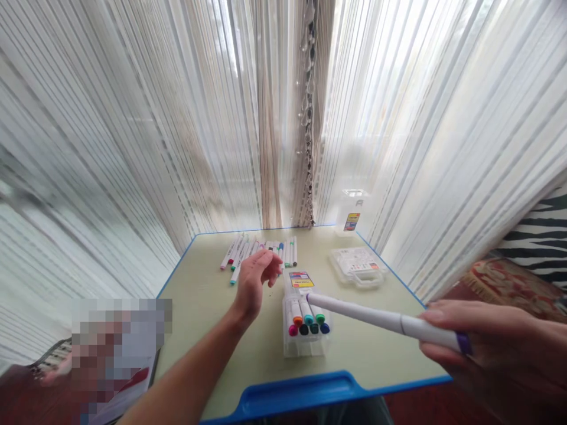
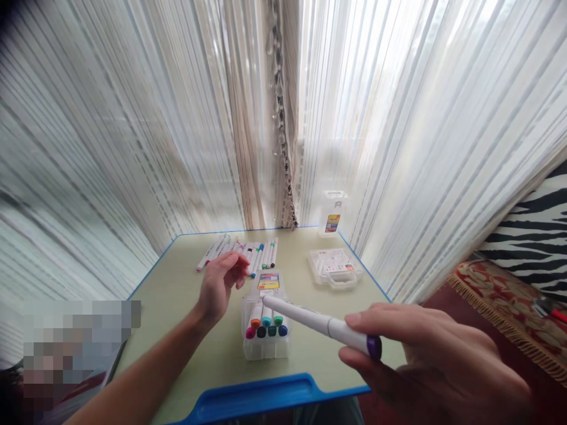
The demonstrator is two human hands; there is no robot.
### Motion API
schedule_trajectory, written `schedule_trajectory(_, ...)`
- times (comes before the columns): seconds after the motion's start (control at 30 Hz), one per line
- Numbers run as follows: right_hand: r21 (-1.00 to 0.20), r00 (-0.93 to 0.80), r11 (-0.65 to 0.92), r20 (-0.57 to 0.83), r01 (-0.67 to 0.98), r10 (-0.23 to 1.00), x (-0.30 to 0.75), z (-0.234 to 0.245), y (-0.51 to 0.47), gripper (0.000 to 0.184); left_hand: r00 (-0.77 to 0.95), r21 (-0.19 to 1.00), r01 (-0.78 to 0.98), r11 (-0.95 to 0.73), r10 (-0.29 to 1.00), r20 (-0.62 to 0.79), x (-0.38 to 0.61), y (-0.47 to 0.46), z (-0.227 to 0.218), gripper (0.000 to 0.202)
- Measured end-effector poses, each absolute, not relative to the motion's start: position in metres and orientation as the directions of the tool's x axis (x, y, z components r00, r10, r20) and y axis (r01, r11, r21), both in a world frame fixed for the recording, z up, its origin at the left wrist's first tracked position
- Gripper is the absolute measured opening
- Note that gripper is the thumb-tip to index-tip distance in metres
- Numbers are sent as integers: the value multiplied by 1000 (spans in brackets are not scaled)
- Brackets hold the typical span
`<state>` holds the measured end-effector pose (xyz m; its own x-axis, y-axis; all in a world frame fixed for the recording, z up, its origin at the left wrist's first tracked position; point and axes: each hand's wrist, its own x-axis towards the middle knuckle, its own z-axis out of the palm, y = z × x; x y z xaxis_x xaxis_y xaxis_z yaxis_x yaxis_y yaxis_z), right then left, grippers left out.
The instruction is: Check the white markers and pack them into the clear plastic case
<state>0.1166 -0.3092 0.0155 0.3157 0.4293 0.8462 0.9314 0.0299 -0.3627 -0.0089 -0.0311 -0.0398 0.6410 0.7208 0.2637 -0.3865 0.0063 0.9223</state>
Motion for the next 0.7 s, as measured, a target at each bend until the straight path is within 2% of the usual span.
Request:
schedule_trajectory(0.27,-167,91,136,893,977,441,109,14,-305,21,661,930,-366,21,710,244,-9,-34,-40,30)
schedule_trajectory(0.5,-16,-148,236,739,972,658,102,27,-298,30,670,935,-352,38,708,223,-9,-36,-38,27)
schedule_trajectory(0.7,58,-259,322,735,945,626,90,33,-275,20,672,938,-346,36,707,220,-9,-37,-39,26)
